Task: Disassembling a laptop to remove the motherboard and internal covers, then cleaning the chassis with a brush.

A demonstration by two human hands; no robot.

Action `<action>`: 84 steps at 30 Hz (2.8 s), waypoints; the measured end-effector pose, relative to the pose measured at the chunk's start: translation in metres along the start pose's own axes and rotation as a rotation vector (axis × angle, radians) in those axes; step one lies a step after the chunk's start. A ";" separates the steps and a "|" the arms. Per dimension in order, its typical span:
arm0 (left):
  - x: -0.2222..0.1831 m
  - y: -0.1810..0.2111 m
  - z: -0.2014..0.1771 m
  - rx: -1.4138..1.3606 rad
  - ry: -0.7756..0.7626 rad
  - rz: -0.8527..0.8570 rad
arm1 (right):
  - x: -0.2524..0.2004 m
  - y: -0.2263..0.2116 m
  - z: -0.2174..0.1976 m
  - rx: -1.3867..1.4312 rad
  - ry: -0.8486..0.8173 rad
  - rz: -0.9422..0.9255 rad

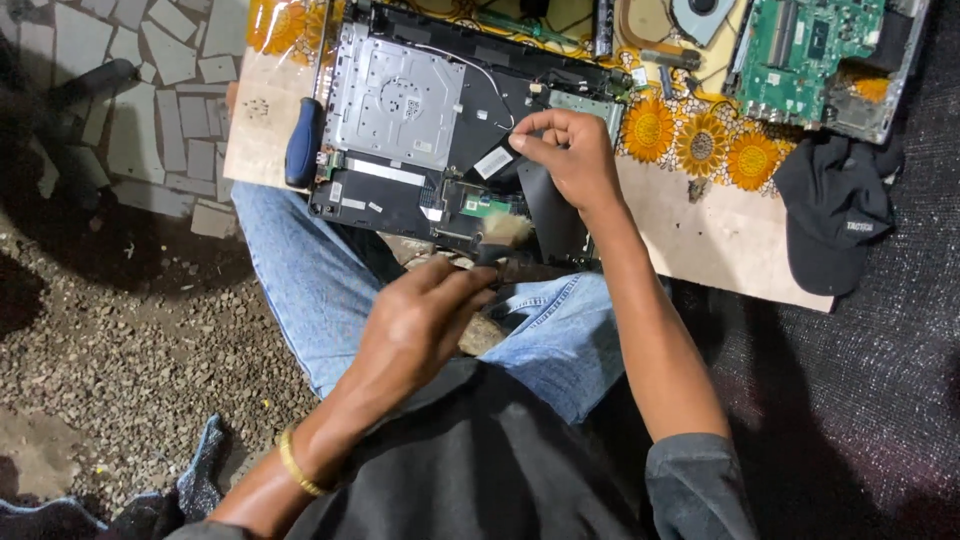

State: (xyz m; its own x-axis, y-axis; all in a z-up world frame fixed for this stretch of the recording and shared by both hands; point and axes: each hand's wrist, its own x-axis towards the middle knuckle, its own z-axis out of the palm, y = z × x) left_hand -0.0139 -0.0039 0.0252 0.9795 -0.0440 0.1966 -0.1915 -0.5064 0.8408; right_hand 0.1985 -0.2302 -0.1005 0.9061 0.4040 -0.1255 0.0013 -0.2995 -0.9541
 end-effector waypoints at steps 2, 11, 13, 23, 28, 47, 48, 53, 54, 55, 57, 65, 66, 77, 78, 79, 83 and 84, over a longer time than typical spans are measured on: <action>0.003 -0.003 0.010 0.132 0.011 0.007 | 0.006 0.007 -0.002 0.004 0.016 -0.009; 0.005 -0.022 0.002 0.085 -0.001 0.004 | 0.004 0.007 -0.004 -0.012 0.071 0.078; 0.005 -0.035 -0.004 0.119 0.042 0.001 | 0.009 0.020 -0.004 0.002 0.105 0.106; 0.012 -0.045 -0.014 0.032 -0.018 0.046 | 0.038 0.034 -0.007 -0.171 0.054 0.009; 0.015 -0.034 -0.014 -0.079 -0.048 0.072 | 0.051 0.021 -0.008 -0.230 -0.056 -0.094; 0.026 -0.058 -0.053 -0.156 -0.049 -0.018 | 0.053 -0.001 0.001 -0.226 -0.043 -0.082; 0.025 -0.061 -0.052 -0.154 -0.049 -0.021 | 0.051 -0.005 -0.001 -0.222 -0.045 -0.080; 0.016 -0.073 -0.049 -0.169 -0.028 -0.055 | 0.025 -0.035 -0.011 -0.259 -0.172 -0.095; 0.014 -0.073 -0.049 -0.169 -0.027 -0.060 | 0.020 -0.033 -0.010 -0.258 -0.176 -0.093; 0.013 -0.074 -0.048 -0.179 0.016 -0.093 | 0.015 -0.031 -0.009 -0.268 -0.222 -0.057; 0.008 -0.082 -0.050 -0.189 0.058 -0.133 | 0.005 -0.028 -0.007 -0.276 -0.272 -0.016; -0.007 -0.090 -0.080 -0.187 0.332 -0.188 | -0.038 -0.075 0.050 -0.509 -0.496 0.071; -0.007 -0.090 -0.081 -0.186 0.331 -0.188 | -0.040 -0.074 0.054 -0.508 -0.496 0.070; -0.013 -0.098 -0.073 -0.204 0.330 -0.154 | -0.050 0.003 0.055 -0.304 -0.109 -0.191; -0.014 -0.099 -0.068 -0.206 0.329 -0.153 | -0.042 -0.006 0.046 -0.306 -0.107 -0.191; -0.015 -0.100 -0.064 -0.211 0.248 -0.146 | -0.034 -0.015 0.036 -0.292 -0.010 -0.203; -0.006 -0.082 -0.027 -0.342 0.008 -0.018 | 0.006 0.008 0.010 -0.248 0.213 -0.123; -0.001 -0.072 -0.023 -0.343 0.006 -0.016 | 0.010 0.010 0.014 -0.249 0.215 -0.123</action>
State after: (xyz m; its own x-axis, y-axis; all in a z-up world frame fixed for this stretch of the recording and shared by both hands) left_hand -0.0027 0.0528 -0.0241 0.9824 -0.0324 0.1840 -0.1868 -0.1876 0.9643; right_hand 0.2013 -0.2171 -0.1153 0.9612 0.2664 0.0714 0.1948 -0.4722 -0.8597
